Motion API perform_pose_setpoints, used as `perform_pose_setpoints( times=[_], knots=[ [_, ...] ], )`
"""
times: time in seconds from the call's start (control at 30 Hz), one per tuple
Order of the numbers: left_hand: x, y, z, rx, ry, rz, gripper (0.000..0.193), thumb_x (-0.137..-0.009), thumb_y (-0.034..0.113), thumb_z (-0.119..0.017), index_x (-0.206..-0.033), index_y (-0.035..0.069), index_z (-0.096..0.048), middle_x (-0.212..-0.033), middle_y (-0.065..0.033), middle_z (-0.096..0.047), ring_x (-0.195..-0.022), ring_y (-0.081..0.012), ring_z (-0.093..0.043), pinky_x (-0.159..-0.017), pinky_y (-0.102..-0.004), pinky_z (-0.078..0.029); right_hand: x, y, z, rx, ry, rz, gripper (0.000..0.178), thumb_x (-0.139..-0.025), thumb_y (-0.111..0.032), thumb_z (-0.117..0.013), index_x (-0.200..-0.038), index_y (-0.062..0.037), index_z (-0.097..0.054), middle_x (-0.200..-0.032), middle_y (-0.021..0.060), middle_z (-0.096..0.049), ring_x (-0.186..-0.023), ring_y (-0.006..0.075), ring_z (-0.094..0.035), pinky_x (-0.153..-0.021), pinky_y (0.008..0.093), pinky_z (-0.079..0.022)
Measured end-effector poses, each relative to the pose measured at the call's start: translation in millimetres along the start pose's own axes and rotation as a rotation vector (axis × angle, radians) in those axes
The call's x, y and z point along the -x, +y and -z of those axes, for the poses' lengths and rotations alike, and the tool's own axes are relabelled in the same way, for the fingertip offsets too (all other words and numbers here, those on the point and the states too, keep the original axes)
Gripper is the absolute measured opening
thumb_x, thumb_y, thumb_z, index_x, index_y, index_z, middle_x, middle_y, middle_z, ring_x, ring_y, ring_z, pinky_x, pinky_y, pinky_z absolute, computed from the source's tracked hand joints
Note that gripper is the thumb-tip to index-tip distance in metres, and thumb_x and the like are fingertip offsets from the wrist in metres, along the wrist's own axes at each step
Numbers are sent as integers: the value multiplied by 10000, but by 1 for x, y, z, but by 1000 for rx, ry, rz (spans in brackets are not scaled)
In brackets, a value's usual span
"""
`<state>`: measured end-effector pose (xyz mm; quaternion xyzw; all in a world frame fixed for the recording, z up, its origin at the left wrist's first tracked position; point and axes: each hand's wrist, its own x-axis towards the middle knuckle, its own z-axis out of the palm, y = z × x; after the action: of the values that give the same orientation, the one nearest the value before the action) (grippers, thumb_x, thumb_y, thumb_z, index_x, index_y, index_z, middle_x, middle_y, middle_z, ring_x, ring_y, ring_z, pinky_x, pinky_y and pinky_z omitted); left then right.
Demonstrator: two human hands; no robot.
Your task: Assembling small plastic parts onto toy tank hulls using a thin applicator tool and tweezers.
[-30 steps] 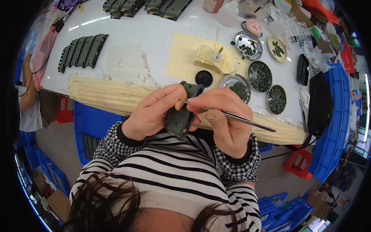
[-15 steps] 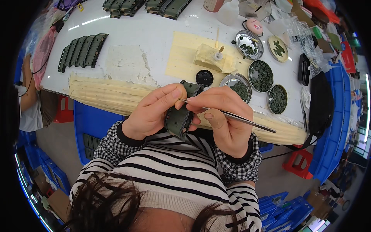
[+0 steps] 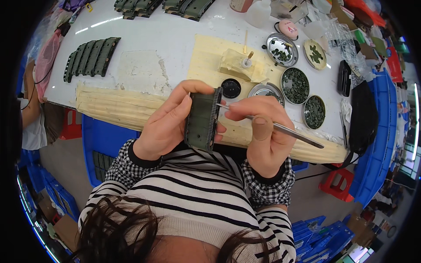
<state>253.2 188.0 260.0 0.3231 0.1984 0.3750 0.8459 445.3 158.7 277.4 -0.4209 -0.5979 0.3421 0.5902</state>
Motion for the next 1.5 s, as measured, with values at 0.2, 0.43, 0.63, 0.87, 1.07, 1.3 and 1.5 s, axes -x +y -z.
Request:
perform_pose_setpoints(
  times=[0.2,0.43,0.63,0.87,1.07,1.3,1.5],
  knots=[
    [7,12,4,-6,203,-177,745,-906,-1,-526,-1510,115,-106,-1357,-195,-451,-1041,-249,-626,-947,-437,-514,-8,9,7,291,23,-137,317,-1009,-187,-451,-956,54,-650,-883,93,-621,-755,135,-601,-695,247,-473],
    [13,13,9,182,231,-14,558,-884,-9,-547,-1402,-13,-340,-1230,-161,-554,-1046,-228,-616,-986,-451,-490,-9,29,4,442,-21,-90,145,-924,-68,-562,-915,22,-675,-815,85,-652,-725,180,-554,-682,285,-436],
    [13,13,8,233,275,-59,422,-892,27,-535,-1291,52,-402,-1173,-199,-589,-1048,-295,-614,-953,-456,-508,-10,31,3,538,-46,-44,126,-909,-91,-595,-893,6,-675,-848,87,-675,-731,215,-559,-692,306,-437],
    [16,16,5,123,377,-108,377,-923,96,-502,-1286,103,-400,-1223,-231,-563,-1056,-278,-617,-889,-429,-543,-10,29,3,567,-49,-36,112,-903,-84,-603,-899,0,-677,-832,81,-668,-729,208,-554,-687,298,-433],
    [17,17,9,276,403,-159,374,-922,87,-502,-1283,68,-407,-1274,-227,-528,-1078,-267,-606,-888,-394,-550,-7,10,7,388,17,109,217,-942,-133,-532,-897,21,-677,-840,100,-664,-747,229,-557,-716,333,-440],
    [13,14,4,302,427,-130,377,-912,70,-515,-1273,39,-413,-1278,-218,-519,-1086,-251,-602,-898,-356,-549,-4,-9,-16,134,-139,173,245,-958,-154,-509,-950,25,-675,-951,162,-656,-890,254,-626,-796,335,-484],
    [14,13,2,305,415,-111,374,-911,69,-512,-1271,38,-414,-1286,-213,-510,-1093,-243,-597,-913,-354,-537,1,-5,-21,43,-144,70,247,-962,-164,-520,-1009,34,-660,-1001,166,-648,-937,247,-641,-816,312,-497]
  ],
)
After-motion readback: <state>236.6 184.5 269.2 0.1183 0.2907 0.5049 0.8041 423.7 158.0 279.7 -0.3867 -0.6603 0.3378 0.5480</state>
